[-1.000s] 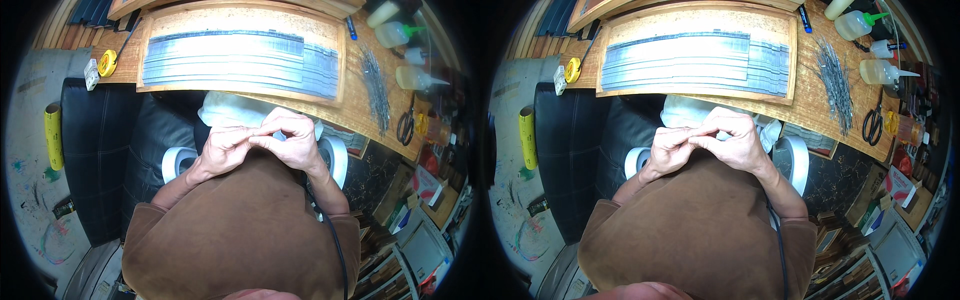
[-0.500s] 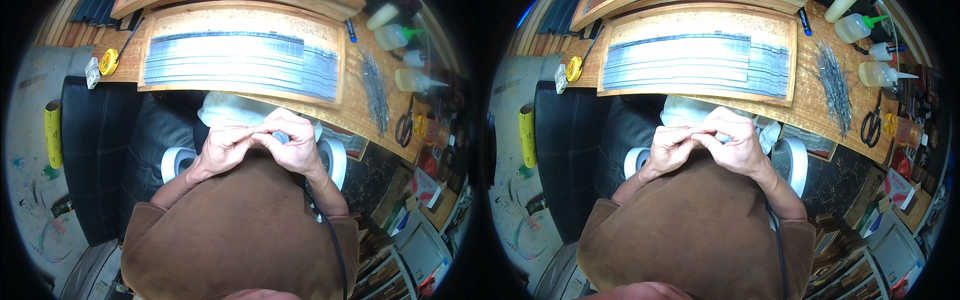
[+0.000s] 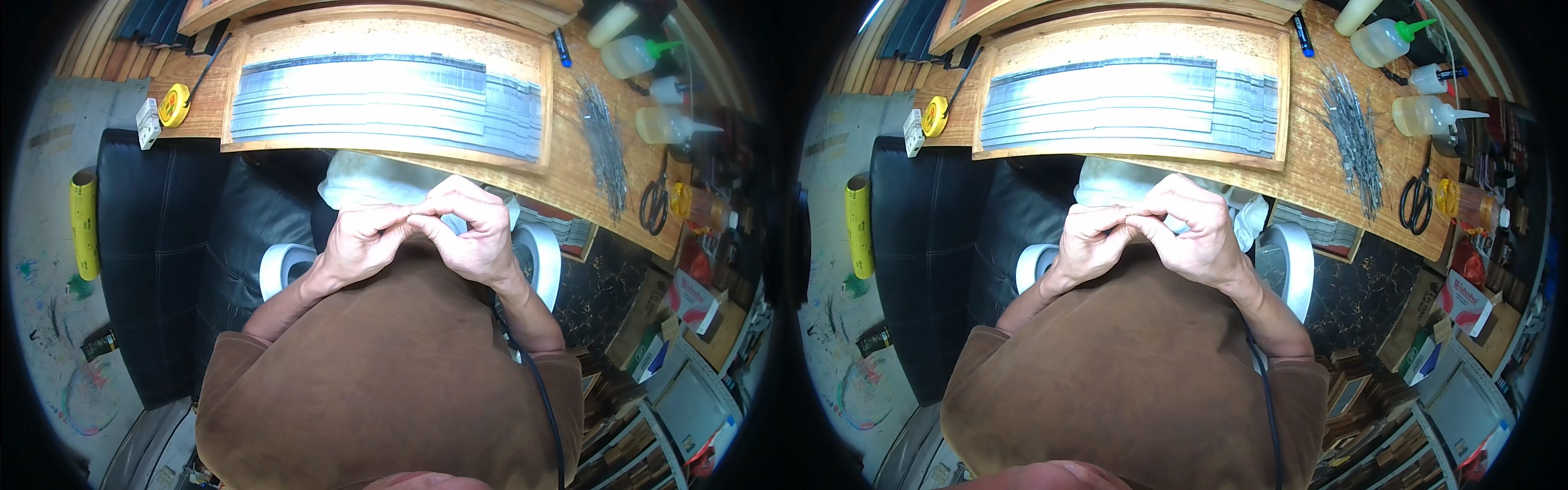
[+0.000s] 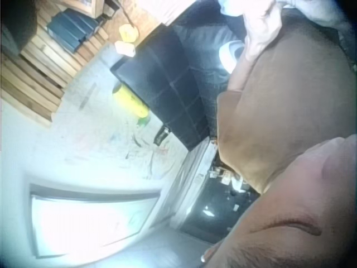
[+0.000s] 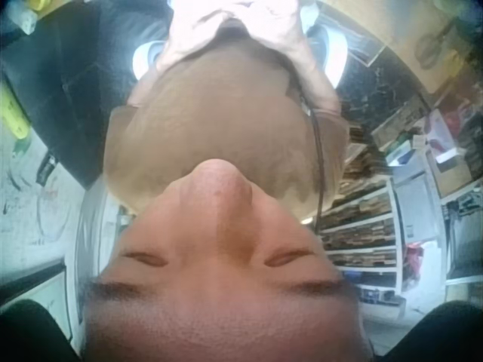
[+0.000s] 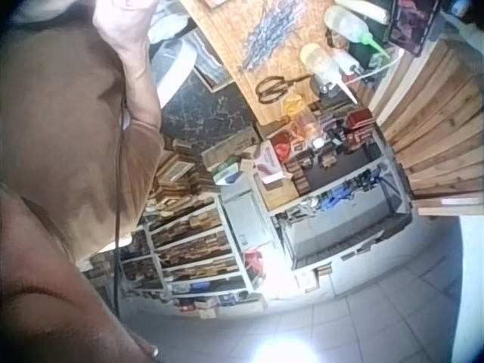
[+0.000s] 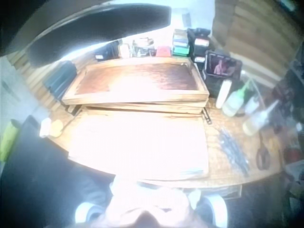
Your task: The person repeatedly picks up small metal strips and pins, then inserts the pins into the strips one at a time. They occasionally wipe the strips with a white cloth and briefly adjust the head-mounted camera before continuing the assembly.
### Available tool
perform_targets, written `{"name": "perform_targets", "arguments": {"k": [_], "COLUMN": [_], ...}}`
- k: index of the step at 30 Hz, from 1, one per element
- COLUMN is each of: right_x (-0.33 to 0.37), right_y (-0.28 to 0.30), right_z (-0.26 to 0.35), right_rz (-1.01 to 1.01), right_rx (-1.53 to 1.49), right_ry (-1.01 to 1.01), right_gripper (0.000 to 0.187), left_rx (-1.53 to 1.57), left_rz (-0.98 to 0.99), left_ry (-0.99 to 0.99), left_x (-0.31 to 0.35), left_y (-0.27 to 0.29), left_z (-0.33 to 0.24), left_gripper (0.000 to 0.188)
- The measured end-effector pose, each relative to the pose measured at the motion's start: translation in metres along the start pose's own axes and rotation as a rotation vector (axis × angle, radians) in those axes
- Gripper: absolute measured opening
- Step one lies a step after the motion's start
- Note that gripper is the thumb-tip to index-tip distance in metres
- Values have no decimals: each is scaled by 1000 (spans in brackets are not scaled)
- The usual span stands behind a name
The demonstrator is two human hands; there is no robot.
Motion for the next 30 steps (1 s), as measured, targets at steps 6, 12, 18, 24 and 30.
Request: {"name": "perform_targets", "arguments": {"k": [6, 12, 18, 24, 30], "right_x": [-7, -16, -15, -20, -26], "right_y": [27, 107, 60, 29, 33], "right_z": [33, 90, 69, 36, 16], "right_rz": [-39, -208, 38, -68, -88], "right_rx": [221, 1015, 463, 216, 184], "right_ry": [62, 9, 68, 157, 203], "right_gripper": [16, 9, 14, 19, 29], "left_rx": [-8, 101, -10, -129, -291], "left_rz": [-134, -127, -30, -6, -35], "left_ry": [-70, -130, -187, -346, -450], "left_x": [-9, -26, -44, -58, -74], "left_y": [-2, -5, -10, -3, 2], "left_z": [-16, -17, -27, -31, -22], "left_gripper": [21, 25, 31, 36, 38]}}
Point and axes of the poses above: each hand's wrist, its own x-axis away from the middle knuckle, its own y-axis out of the back of the hand, z = x × y, the point moved 1 cm from there along -x, towards the middle knuckle, and after that the axes turned 5 degrees about -x, right-handed, at the moved point
